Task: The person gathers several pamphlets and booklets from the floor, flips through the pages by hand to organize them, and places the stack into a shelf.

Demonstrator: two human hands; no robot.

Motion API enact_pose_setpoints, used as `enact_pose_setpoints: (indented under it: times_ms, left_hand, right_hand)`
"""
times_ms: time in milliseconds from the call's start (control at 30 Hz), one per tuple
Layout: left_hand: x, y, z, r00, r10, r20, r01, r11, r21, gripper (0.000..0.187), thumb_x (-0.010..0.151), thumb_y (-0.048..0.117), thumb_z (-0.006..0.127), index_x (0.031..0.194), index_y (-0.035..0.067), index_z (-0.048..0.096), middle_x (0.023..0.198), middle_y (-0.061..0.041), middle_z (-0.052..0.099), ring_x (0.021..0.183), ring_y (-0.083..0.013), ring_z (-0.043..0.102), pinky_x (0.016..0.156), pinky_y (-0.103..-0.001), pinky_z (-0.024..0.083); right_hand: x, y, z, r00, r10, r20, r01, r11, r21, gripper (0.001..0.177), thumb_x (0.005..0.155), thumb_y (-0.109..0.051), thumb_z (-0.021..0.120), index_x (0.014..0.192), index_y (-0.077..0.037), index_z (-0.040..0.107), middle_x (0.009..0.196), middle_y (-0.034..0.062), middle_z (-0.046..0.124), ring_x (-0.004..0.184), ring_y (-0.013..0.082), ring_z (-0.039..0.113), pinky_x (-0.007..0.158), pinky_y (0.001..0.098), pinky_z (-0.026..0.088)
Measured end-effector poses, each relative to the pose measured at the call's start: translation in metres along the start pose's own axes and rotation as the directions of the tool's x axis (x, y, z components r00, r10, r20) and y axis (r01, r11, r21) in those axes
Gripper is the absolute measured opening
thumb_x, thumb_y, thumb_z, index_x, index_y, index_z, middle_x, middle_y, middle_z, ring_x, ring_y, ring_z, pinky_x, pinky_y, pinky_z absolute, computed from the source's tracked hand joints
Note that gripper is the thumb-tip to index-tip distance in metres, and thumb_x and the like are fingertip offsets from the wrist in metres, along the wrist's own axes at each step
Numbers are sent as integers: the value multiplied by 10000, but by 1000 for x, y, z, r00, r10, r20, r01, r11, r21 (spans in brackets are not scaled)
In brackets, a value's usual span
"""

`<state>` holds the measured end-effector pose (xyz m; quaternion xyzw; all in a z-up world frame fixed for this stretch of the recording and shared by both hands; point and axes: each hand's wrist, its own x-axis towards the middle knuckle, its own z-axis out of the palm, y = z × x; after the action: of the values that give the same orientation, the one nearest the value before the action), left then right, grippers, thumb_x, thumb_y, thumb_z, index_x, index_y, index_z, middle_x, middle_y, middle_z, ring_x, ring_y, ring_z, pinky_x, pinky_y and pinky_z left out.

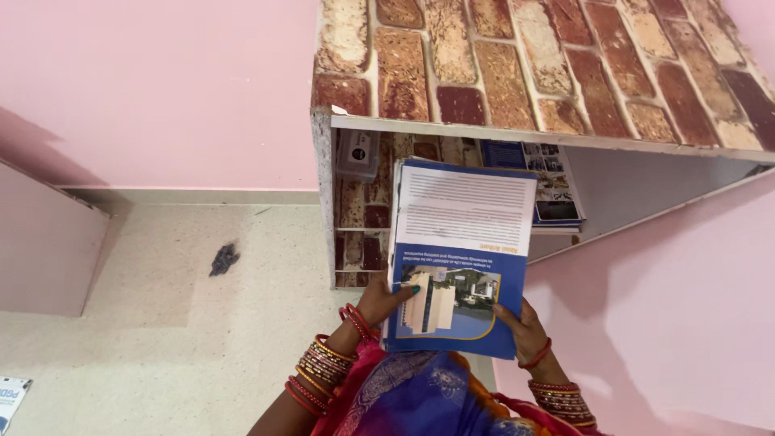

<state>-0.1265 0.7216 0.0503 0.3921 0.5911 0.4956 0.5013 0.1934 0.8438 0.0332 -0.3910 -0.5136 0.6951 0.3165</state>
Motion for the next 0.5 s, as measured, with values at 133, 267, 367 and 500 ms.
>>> enact_pose_setpoints:
  times_ms: [133, 267, 367, 500]
  left_hand:
    - [3, 11, 29, 975, 186, 124, -214, 938, 273, 308, 930, 226, 753, 1181, 49, 725, 997, -133, 782, 828, -228, 757, 745, -369, 625]
    - [5, 36, 55, 814, 490, 312, -573, 767, 289, 296, 935, 118, 730, 1228, 79, 726, 1152, -132, 761, 1004, -285, 743, 861, -389, 615]
    - [6, 68, 78, 665, 624, 411, -743, 608, 278, 384, 863, 18, 712, 1236, 108, 726, 1245, -95, 744, 1143, -299, 720, 985, -419, 584]
    - [10, 133, 98, 669, 594, 447, -733, 627, 264, 362, 901, 73, 752, 1249, 162, 709, 1270, -66, 737, 1150, -260, 719, 1003, -405, 590]
  right_hand:
    - [17, 17, -49, 994, -7, 110, -2, 997, 80, 374, 926, -23, 631, 1298, -11, 592, 1247, 100, 679, 1135, 185, 652, 976, 336, 557]
    - [12, 39, -95, 984, -80, 157, 72, 996, 52, 321, 944, -8, 652, 1260, 14, 599, 1247, 106, 674, 1139, 190, 646, 975, 334, 554]
    - [7, -16, -108, 987, -110, 117, 105, 993, 49, 317, 956, -23, 650, 1268, 10, 602, 1243, 100, 675, 1135, 183, 646, 971, 325, 552]
    - [-7, -113, -116, 973, -221, 62, 221, 975, 11, 313, 971, -42, 647, 1278, 4, 605, 1239, 92, 676, 1129, 174, 645, 966, 314, 550]
